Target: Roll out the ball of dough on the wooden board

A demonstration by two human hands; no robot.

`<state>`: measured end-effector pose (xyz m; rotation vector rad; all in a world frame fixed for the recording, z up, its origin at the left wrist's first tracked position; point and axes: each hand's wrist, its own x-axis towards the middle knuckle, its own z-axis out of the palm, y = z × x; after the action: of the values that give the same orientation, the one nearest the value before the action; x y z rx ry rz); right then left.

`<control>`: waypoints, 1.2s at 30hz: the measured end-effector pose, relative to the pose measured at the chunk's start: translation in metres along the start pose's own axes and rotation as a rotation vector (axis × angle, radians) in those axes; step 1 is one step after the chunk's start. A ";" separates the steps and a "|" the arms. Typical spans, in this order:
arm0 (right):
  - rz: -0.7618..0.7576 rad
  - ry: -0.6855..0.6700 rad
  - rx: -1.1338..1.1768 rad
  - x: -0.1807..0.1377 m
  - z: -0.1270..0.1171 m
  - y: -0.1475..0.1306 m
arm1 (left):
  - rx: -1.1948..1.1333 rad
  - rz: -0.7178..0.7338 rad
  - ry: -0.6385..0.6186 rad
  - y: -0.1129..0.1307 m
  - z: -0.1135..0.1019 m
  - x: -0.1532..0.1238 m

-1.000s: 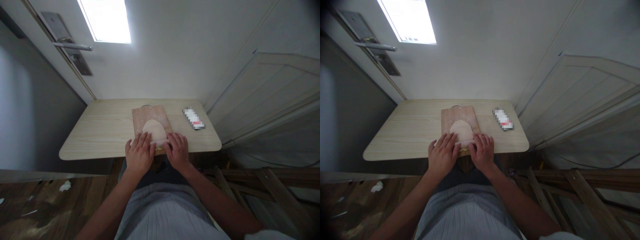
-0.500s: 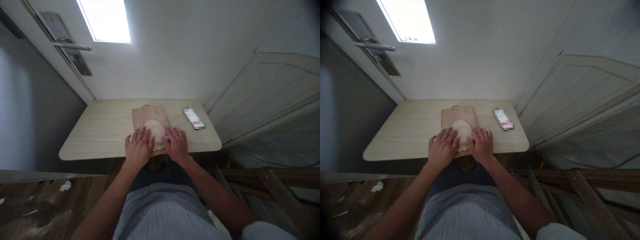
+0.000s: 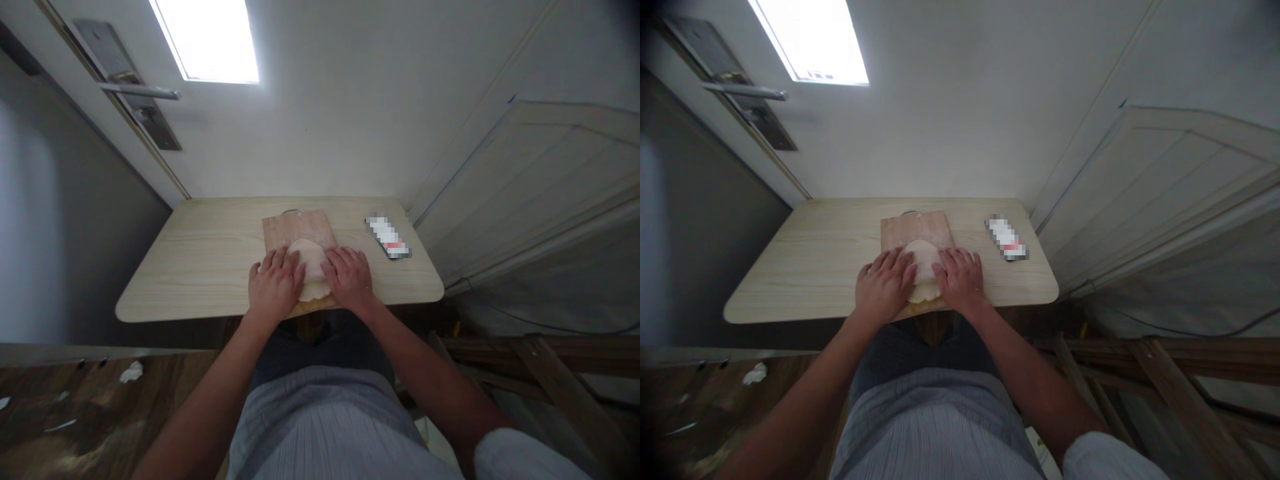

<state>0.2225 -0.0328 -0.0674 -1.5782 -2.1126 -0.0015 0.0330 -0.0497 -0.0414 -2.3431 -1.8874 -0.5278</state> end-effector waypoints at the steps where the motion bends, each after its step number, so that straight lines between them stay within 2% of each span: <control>1: -0.002 -0.004 -0.002 0.002 0.000 0.000 | 0.003 0.000 -0.003 -0.001 0.000 0.002; 21: -0.003 -0.017 -0.017 0.031 0.012 0.006 | 0.065 0.025 -0.064 -0.017 0.009 0.028; 36: 0.047 -0.052 -0.069 0.044 0.020 0.008 | 0.004 -0.042 -0.115 -0.023 0.014 0.041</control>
<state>0.2133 0.0155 -0.0697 -1.6844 -2.1359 -0.0181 0.0211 -0.0019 -0.0447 -2.3839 -1.9882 -0.4008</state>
